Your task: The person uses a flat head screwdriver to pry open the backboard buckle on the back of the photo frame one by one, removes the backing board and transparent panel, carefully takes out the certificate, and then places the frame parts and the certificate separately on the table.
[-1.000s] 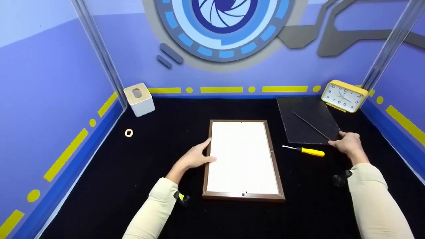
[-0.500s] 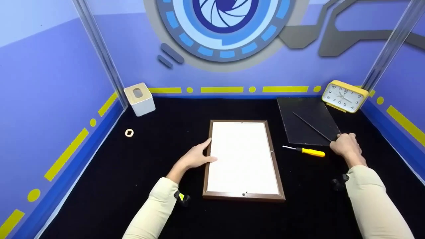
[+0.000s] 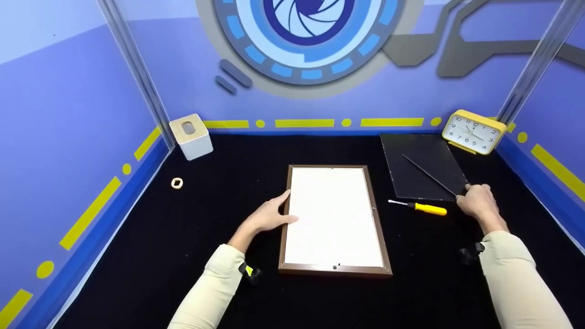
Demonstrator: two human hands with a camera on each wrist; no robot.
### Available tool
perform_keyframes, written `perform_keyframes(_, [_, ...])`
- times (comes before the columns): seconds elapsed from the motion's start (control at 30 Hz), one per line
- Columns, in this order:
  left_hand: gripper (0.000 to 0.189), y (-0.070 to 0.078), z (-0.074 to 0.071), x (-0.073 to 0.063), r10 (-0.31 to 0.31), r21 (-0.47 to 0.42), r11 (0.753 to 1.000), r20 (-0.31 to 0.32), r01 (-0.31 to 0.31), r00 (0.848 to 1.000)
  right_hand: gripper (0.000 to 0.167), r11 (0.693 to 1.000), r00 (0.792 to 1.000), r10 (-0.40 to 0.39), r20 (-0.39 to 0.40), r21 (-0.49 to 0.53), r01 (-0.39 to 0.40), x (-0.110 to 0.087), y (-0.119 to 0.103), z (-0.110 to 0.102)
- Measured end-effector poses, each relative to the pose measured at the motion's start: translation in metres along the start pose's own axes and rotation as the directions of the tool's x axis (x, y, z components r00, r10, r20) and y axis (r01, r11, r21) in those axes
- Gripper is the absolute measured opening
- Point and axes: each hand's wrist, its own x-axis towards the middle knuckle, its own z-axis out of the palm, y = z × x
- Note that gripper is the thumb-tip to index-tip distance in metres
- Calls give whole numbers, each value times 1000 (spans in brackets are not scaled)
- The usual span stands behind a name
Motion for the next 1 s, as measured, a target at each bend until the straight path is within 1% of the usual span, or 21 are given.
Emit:
perform_keyframes(0.2, [91, -1, -2, 0, 13, 9, 1000, -5, -13, 1000, 62, 999, 998, -40, 51, -23, 41, 2, 0, -1])
perform_keyframes(0.3, [91, -2, -2, 1, 17, 15, 1000, -8, -17, 1000, 62, 997, 996, -67, 51, -26, 69, 3, 1, 0])
perform_keyframes(0.4, [90, -1, -2, 0, 17, 15, 1000, -6, -17, 1000, 62, 997, 996, -74, 43, -20, 75, 3, 2, 0])
perform_keyframes(0.57, [90, -1, -1, 0, 11, 21, 1000, -7, -11, 1000, 65, 997, 997, -76, -5, 10, 76, 3, -3, -6])
perform_keyframes(0.8, [89, 0, -1, 0, 19, 29, 999, -1, -19, 1000, 77, 993, 995, -38, -96, 105, 48, -3, -16, -13])
perform_keyframes(0.9, [89, 1, -1, 0, 20, 25, 999, -1, -20, 1000, 78, 990, 991, -56, -124, 124, 71, -4, -24, -14])
perform_keyframes(1.0, [89, 1, -1, 0, 21, 22, 1000, -2, -21, 1000, 76, 984, 987, -88, -135, 141, 107, -6, -35, -13])
